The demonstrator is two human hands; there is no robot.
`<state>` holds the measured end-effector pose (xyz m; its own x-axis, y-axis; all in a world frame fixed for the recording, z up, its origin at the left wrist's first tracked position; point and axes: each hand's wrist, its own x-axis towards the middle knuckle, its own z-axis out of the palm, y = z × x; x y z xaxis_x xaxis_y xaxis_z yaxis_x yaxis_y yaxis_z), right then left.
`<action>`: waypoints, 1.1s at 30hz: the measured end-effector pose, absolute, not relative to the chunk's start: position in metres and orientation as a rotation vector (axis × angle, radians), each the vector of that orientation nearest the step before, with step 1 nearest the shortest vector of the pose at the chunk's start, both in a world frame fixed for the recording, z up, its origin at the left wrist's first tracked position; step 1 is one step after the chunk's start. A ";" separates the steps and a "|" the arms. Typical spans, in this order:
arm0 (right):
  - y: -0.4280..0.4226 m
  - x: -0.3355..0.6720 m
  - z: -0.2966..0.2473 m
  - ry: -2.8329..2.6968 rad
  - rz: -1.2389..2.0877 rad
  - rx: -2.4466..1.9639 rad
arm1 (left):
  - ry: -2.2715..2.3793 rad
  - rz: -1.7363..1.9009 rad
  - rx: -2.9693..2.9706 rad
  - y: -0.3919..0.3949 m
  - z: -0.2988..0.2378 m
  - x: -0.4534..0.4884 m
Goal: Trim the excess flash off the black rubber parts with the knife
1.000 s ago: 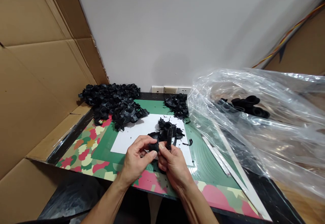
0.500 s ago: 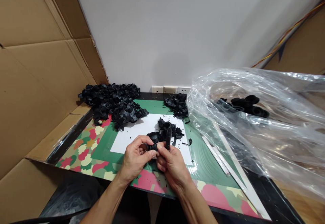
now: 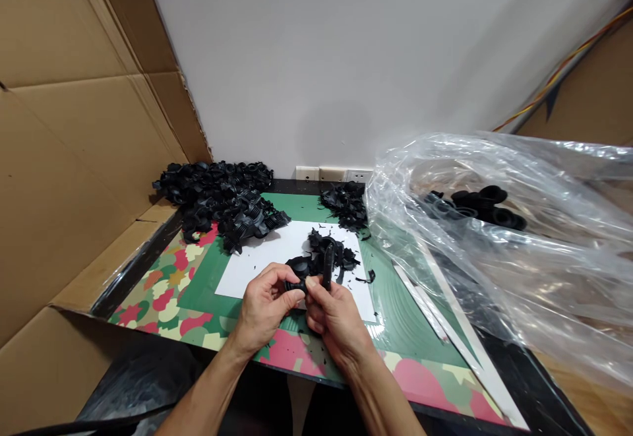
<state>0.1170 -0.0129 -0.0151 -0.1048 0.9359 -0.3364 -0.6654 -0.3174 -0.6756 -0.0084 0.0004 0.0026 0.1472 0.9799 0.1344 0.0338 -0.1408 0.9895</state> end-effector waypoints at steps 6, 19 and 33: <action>-0.015 0.121 -0.013 -0.460 1.487 -0.983 | 1.144 1.178 1.545 0.000 0.001 -0.012; -0.026 0.149 -0.011 -0.873 1.122 -0.934 | 1.221 1.119 1.653 -0.002 0.006 -0.013; -0.023 0.143 -0.010 -1.019 1.024 -0.921 | 1.123 1.168 1.625 -0.002 0.009 -0.009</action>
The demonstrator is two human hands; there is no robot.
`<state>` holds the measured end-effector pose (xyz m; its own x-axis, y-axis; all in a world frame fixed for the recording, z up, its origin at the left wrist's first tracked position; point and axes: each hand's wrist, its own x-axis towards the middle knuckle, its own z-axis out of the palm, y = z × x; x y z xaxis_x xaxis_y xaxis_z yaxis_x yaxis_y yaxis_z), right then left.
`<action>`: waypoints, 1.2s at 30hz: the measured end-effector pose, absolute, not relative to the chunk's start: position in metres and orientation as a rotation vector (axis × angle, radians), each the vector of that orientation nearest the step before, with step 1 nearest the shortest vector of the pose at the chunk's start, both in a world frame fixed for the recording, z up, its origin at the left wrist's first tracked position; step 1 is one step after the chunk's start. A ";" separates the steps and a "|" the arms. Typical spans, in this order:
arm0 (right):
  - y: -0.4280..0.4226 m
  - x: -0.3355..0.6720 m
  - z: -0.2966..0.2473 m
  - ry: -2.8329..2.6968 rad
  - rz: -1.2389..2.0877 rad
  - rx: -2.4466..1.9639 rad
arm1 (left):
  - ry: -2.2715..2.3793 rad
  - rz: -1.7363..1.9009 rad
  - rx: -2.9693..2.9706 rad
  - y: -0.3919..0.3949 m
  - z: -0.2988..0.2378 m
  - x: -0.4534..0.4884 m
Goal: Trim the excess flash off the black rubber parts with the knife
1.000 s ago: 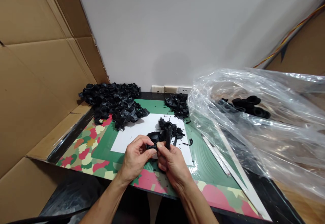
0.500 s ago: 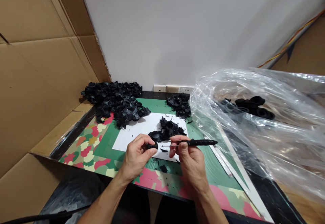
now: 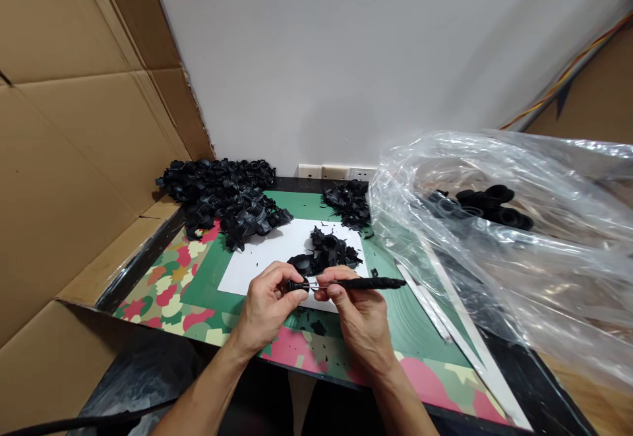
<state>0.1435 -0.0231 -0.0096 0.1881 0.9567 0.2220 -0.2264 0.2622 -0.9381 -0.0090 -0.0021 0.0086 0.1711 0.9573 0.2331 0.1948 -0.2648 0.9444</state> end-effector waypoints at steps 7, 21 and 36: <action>-0.022 0.147 -0.011 -0.988 1.118 -1.036 | 1.145 1.142 1.653 -0.003 0.009 -0.009; -0.026 0.149 0.002 -0.711 1.529 -0.785 | 1.212 1.167 1.679 0.000 0.001 -0.015; -0.019 0.142 -0.002 -1.065 1.109 -1.249 | 1.227 1.179 1.607 -0.002 0.007 -0.010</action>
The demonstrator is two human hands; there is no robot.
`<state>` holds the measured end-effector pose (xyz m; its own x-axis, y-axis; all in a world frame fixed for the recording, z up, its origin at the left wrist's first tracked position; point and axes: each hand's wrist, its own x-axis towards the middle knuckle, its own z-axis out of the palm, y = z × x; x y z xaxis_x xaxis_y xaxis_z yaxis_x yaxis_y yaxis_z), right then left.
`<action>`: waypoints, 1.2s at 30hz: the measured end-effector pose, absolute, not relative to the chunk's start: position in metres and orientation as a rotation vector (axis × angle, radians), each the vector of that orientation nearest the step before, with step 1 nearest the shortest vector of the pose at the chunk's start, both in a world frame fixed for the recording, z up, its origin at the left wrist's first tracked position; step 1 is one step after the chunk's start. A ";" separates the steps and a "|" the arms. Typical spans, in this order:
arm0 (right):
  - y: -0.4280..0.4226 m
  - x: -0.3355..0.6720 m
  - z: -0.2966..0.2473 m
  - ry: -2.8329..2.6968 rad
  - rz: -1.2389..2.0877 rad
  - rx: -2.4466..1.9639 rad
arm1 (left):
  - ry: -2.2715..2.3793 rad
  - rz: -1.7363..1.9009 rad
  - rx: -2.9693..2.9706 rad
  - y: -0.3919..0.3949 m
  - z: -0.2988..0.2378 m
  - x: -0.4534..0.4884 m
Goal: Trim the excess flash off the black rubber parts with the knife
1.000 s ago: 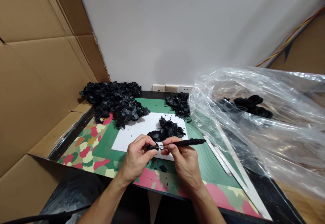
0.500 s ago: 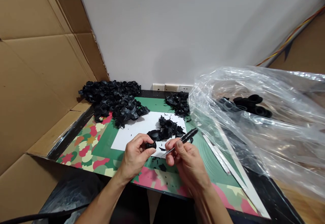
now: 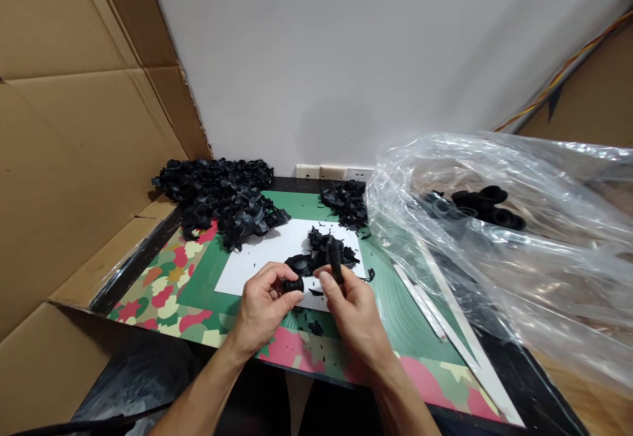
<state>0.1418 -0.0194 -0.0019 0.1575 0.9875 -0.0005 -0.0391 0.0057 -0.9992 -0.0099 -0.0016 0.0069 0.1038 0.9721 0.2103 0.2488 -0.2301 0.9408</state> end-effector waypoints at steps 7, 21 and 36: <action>-0.009 0.137 -0.008 -1.297 0.814 -1.526 | 1.276 1.142 1.814 -0.009 0.004 -0.009; -0.016 0.142 -0.001 -1.258 1.047 -1.360 | 1.343 1.235 1.988 -0.012 0.005 -0.010; -0.015 0.132 0.003 -0.884 1.567 -1.179 | 1.312 1.208 2.195 -0.016 0.006 -0.006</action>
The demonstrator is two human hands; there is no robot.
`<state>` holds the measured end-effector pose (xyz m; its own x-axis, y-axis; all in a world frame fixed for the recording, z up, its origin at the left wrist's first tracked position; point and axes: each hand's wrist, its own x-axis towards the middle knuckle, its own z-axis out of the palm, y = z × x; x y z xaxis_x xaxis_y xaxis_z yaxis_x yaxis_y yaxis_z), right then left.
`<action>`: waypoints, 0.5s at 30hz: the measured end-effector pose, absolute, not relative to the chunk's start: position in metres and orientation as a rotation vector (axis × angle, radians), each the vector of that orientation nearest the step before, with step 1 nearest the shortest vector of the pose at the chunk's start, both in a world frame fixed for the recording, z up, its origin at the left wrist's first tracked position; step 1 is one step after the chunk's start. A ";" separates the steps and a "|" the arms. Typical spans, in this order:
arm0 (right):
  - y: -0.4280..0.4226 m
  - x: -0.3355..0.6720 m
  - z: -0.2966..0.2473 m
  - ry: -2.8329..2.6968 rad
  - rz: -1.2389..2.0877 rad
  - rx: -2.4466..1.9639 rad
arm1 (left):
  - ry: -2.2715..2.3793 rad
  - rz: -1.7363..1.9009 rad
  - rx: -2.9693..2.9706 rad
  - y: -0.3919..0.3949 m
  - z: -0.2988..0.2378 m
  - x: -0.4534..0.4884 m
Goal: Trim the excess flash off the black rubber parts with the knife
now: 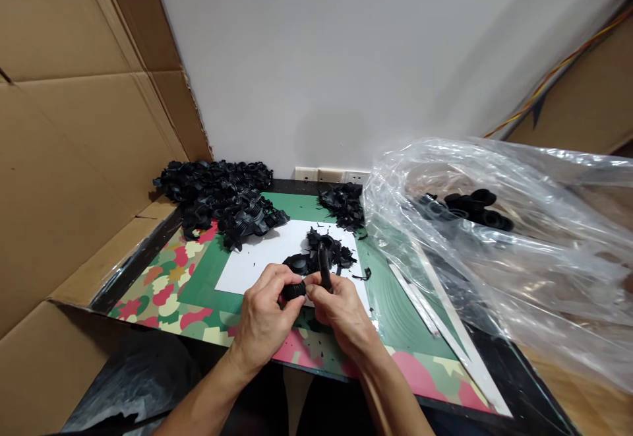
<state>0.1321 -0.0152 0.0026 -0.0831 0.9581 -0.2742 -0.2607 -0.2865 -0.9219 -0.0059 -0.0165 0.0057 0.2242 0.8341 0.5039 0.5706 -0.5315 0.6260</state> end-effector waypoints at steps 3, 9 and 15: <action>-0.015 0.132 0.002 -0.762 1.618 -1.121 | 1.315 1.203 2.175 -0.016 0.006 -0.005; -0.015 0.133 0.001 -0.701 1.601 -1.115 | 1.357 1.191 2.159 -0.016 0.007 -0.005; -0.017 0.135 -0.002 -0.859 1.514 -1.186 | 1.412 1.165 2.240 -0.017 0.009 -0.004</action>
